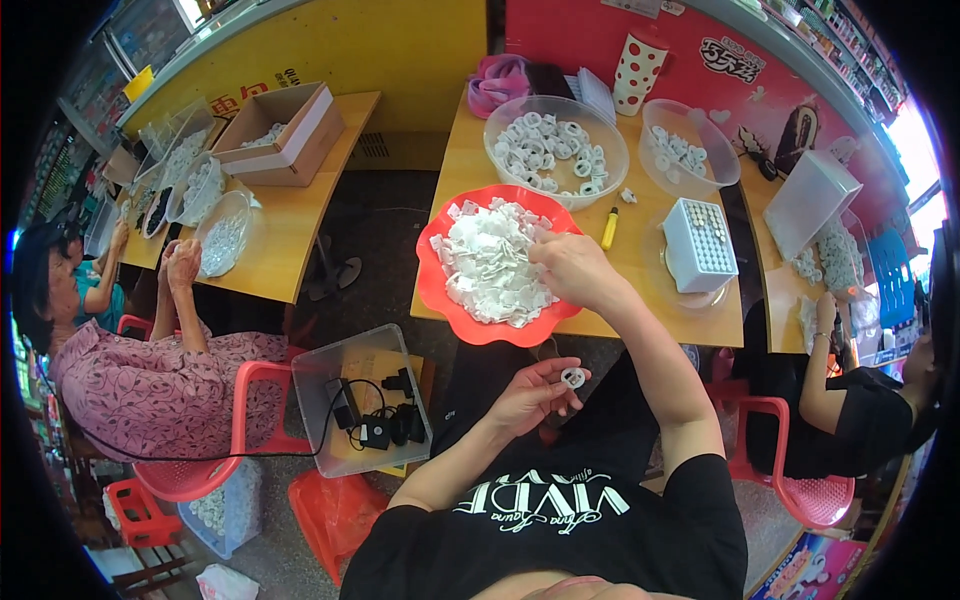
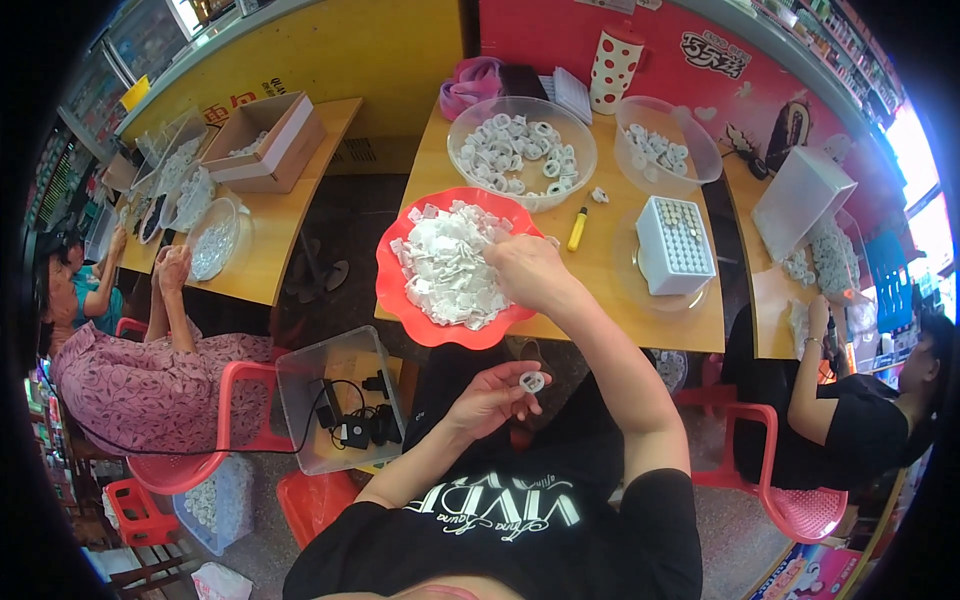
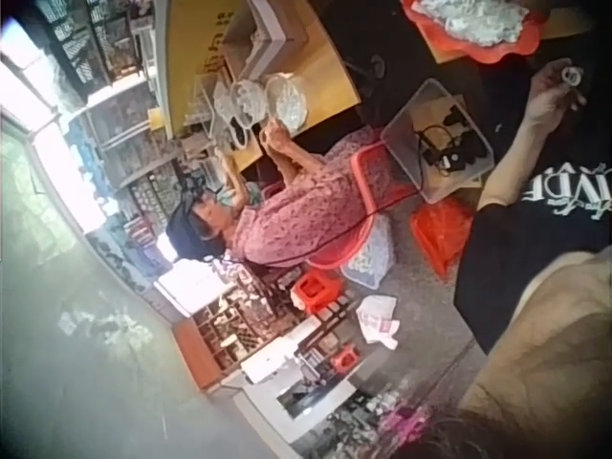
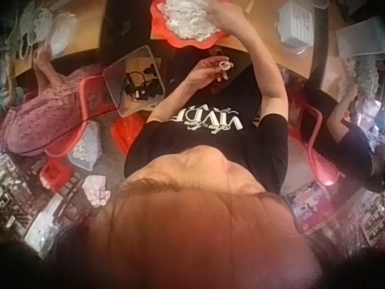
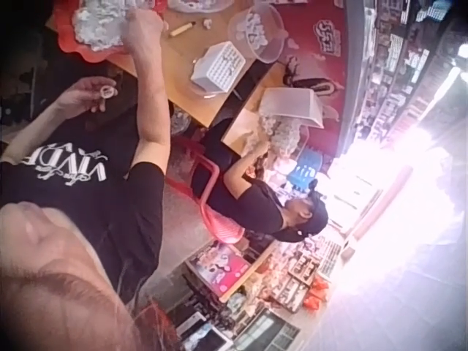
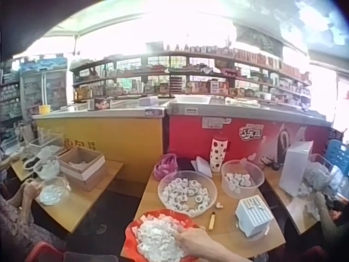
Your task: The person assembles small electronic light units by picking parts from containers and trays, inserting components into plastic casings, and pressing them together by hand.
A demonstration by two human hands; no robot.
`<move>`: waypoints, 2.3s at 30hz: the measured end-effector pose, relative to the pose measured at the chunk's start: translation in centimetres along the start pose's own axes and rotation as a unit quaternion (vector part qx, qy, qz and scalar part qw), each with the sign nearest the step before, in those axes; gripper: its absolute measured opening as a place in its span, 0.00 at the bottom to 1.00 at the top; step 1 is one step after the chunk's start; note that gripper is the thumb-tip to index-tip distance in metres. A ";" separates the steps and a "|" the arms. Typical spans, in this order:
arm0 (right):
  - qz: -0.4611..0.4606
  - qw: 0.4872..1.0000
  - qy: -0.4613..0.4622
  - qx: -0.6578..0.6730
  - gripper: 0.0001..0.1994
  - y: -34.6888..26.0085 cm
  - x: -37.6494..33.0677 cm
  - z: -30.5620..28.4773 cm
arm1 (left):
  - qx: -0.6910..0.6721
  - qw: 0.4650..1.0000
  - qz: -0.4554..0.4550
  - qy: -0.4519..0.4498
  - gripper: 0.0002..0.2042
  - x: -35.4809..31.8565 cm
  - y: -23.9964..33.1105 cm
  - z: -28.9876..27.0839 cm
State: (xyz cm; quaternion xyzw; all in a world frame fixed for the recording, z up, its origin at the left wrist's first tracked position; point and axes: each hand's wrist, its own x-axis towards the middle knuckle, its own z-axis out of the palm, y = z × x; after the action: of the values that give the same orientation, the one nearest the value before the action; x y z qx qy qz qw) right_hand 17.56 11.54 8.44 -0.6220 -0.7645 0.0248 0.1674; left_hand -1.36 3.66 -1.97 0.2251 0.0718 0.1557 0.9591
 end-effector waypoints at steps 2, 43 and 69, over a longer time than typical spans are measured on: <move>0.015 0.997 -0.071 -0.017 0.06 0.3 0.5 0.8 | 0.005 1.000 0.002 0.007 0.19 -0.1 -0.1 -0.3; 0.066 0.965 0.246 0.053 0.05 0.2 -12.0 0.3 | -0.032 0.998 0.047 0.005 0.19 1.0 -0.5 1.3; 0.004 0.978 0.207 0.022 0.15 -7.2 -18.0 -0.9 | -0.013 1.000 0.010 -0.004 0.18 0.7 -1.5 1.2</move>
State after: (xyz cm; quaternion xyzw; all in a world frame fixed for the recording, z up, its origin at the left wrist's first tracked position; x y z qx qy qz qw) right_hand 14.10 -7.47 6.96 -0.6132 -0.7098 -0.0868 0.3357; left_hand -0.02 2.14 -1.64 0.2136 0.0638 0.1658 0.9606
